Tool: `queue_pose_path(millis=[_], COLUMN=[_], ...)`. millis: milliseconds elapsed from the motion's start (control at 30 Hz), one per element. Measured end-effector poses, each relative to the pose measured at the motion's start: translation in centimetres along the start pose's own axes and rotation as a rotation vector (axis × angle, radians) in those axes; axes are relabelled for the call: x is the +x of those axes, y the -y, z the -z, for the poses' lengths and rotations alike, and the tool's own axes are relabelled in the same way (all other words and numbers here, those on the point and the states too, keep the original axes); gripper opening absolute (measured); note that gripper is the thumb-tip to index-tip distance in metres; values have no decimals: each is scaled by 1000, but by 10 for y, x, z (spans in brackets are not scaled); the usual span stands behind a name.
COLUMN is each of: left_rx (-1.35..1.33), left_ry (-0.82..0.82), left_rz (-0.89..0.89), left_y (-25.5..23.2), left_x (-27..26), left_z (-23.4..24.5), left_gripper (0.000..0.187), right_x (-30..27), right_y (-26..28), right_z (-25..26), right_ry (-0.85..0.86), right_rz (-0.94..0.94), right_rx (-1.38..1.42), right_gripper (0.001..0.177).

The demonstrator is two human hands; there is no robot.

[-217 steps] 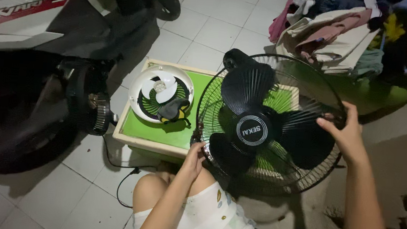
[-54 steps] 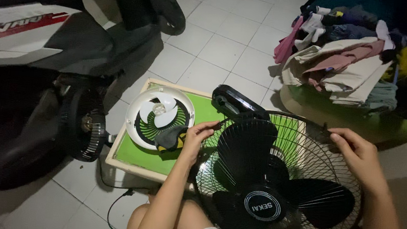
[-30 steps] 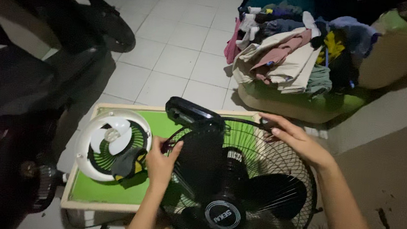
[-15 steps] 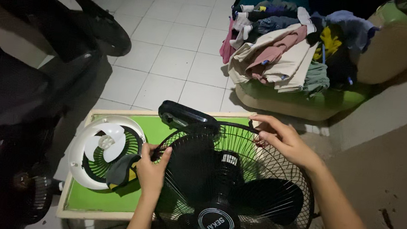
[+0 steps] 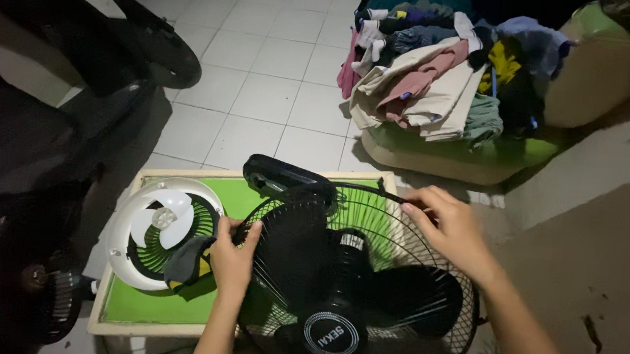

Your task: The person wipes the fan blades with a cloth, then attaches the blades to the fan motor, secures them with a nut, and reattaches the front and rear wire cages to complete the fan assembly.

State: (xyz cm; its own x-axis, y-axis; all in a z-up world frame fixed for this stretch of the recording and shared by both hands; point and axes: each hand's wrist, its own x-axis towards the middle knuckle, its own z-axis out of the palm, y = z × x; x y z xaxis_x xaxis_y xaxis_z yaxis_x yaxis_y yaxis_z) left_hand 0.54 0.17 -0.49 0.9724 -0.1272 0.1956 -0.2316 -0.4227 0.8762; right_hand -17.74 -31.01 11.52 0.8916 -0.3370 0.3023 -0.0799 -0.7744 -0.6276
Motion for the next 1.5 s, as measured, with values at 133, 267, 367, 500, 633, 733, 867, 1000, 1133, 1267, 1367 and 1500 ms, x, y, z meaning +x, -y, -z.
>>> queue_pose_path(millis=[133, 267, 367, 500, 633, 733, 867, 1000, 1133, 1267, 1367, 1500], left_rx=[-59, 46, 39, 2, 11, 41, 30, 41, 23, 48, 293, 263], left_ry=[7, -15, -8, 1, -14, -6, -18, -10, -1, 14, 111, 151], left_rz=[29, 8, -16, 1, -47, 2, -35, -12, -11, -13, -36, -509], left_y=[-1, -4, -6, -9, -9, -7, -6, -6, -11, -23, -39, -76], left_x=[-1, -3, -6, -6, -4, -3, -4, -5, -6, -7, -2, 22], left_z=[0, -1, 2, 2, 1, 1, 0, 0, 0, 4, 13, 16], left_gripper=[43, 45, 46, 47, 46, 46, 46, 46, 45, 47, 44, 26], right_x=[-5, -6, -5, 2, 12, 12, 14, 13, 12, 10, 10, 8], right_y=[0, -8, -9, 1, 17, 23, 22, 15, 8, 2, -1, -2], right_z=[-5, -8, -10, -3, 0, -2, -1, -3, -6, -9, -11, -9], right_ry=[-81, -80, -40, -20, -9, -21, 0, -18, -41, -16, -5, 4], right_rz=[149, 41, -54, 29, -33, 56, 31, 101, 124, 46, 27, 3], right_rx=[-116, -16, 70, 108, 77, 52, 52, 83, 85, 111, 155, 202], right_gripper=[24, 23, 21, 15, 35, 47, 46, 37, 36, 37, 36, 36])
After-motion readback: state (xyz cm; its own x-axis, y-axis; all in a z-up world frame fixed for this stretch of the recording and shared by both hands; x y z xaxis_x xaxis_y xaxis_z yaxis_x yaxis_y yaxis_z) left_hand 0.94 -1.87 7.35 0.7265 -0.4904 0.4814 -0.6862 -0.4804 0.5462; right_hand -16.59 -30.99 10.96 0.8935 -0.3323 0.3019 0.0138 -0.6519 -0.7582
